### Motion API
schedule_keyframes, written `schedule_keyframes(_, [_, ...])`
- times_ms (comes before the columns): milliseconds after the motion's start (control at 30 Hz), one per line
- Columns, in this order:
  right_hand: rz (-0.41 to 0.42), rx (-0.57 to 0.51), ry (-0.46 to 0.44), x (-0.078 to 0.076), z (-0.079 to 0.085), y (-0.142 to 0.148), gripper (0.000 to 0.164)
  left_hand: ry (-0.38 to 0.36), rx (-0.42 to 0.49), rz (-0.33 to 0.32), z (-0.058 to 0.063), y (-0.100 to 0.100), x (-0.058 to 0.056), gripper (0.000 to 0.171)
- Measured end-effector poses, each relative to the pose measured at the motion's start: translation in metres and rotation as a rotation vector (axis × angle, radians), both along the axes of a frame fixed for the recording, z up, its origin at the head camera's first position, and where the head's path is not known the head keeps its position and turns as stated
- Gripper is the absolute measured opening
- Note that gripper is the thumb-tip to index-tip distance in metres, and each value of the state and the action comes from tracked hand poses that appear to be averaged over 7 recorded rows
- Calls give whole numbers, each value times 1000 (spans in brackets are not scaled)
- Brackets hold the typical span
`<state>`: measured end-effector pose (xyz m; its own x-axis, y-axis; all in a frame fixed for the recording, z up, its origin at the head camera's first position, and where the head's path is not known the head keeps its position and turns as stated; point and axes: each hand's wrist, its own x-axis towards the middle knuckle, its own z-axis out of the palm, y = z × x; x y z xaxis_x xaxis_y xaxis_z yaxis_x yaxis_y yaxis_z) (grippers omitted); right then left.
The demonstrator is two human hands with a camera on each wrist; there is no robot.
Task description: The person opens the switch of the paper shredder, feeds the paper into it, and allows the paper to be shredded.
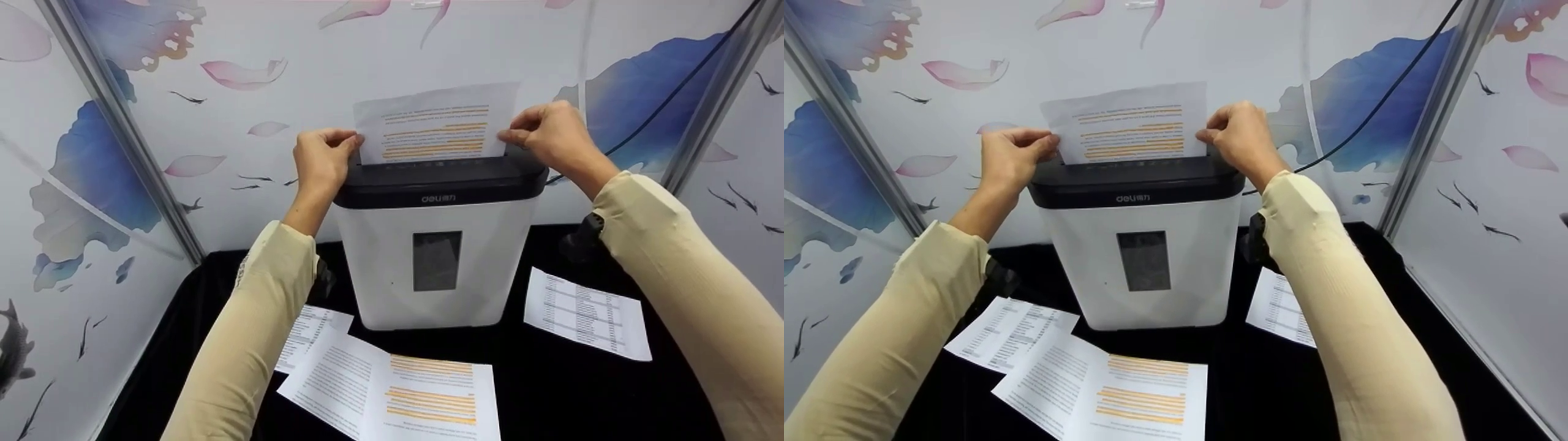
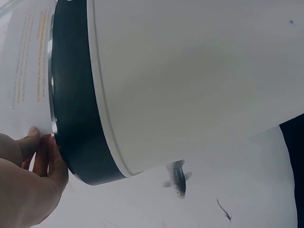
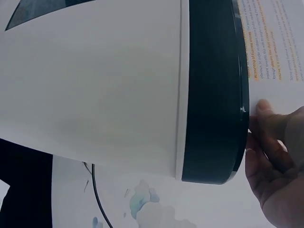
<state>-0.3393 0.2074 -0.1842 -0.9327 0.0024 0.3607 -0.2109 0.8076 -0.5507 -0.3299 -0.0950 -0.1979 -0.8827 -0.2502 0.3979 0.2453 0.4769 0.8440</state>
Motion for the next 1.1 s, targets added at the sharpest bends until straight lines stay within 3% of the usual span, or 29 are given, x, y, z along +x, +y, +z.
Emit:
schedule_keyframes(167, [9,-56,78,-2,-1,-5,36,-22,-33,11,1,-1,0,19])
schedule_keyframes(433, [22,-38,150,-1,2,-9,30,88,-24,12,12,-1,2,20])
schedule_keyframes(767, [51,0,165,-2,-14,-11,30,29,-127,21,-4,-7,2,21])
schedule_keyframes(900, [36,-26,136,-1,-16,-10,33,26,-125,25,-6,-6,4,21])
schedule_keyframes(1100, [30,-69,192,1,-14,-10,31,35,-99,23,-7,-7,6,22])
